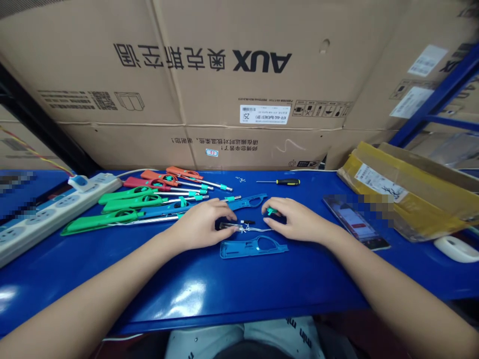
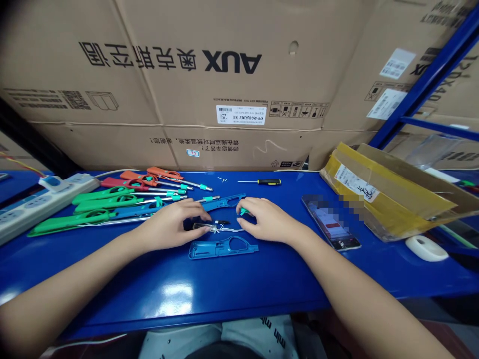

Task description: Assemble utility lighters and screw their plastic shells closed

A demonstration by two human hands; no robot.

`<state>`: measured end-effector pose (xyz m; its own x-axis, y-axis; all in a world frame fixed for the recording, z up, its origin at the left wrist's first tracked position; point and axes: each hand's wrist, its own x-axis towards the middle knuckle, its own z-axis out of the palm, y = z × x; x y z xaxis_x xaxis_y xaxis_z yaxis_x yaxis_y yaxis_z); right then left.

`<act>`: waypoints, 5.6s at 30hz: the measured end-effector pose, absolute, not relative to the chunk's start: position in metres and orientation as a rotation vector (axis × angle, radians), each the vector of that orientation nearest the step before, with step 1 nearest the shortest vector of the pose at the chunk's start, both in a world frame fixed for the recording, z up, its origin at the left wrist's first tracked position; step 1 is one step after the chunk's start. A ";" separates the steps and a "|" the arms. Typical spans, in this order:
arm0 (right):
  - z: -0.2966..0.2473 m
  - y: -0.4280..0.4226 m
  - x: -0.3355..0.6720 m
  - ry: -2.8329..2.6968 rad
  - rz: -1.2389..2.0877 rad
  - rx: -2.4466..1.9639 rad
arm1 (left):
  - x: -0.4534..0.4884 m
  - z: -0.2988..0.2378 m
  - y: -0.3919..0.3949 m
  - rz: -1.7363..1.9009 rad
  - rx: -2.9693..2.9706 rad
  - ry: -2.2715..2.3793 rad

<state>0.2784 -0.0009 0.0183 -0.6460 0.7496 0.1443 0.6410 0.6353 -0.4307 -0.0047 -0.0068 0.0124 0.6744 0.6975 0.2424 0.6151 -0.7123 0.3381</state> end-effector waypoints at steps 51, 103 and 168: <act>0.034 0.000 0.300 -2.760 0.756 -1.055 | 0.009 0.025 -0.037 0.367 2.425 1.010; 0.019 -0.013 0.275 -2.650 0.538 -0.752 | 0.011 0.019 -0.038 0.465 2.570 0.982; 0.011 -0.025 0.252 -2.600 0.656 -0.956 | 0.005 0.020 -0.032 0.444 2.847 0.758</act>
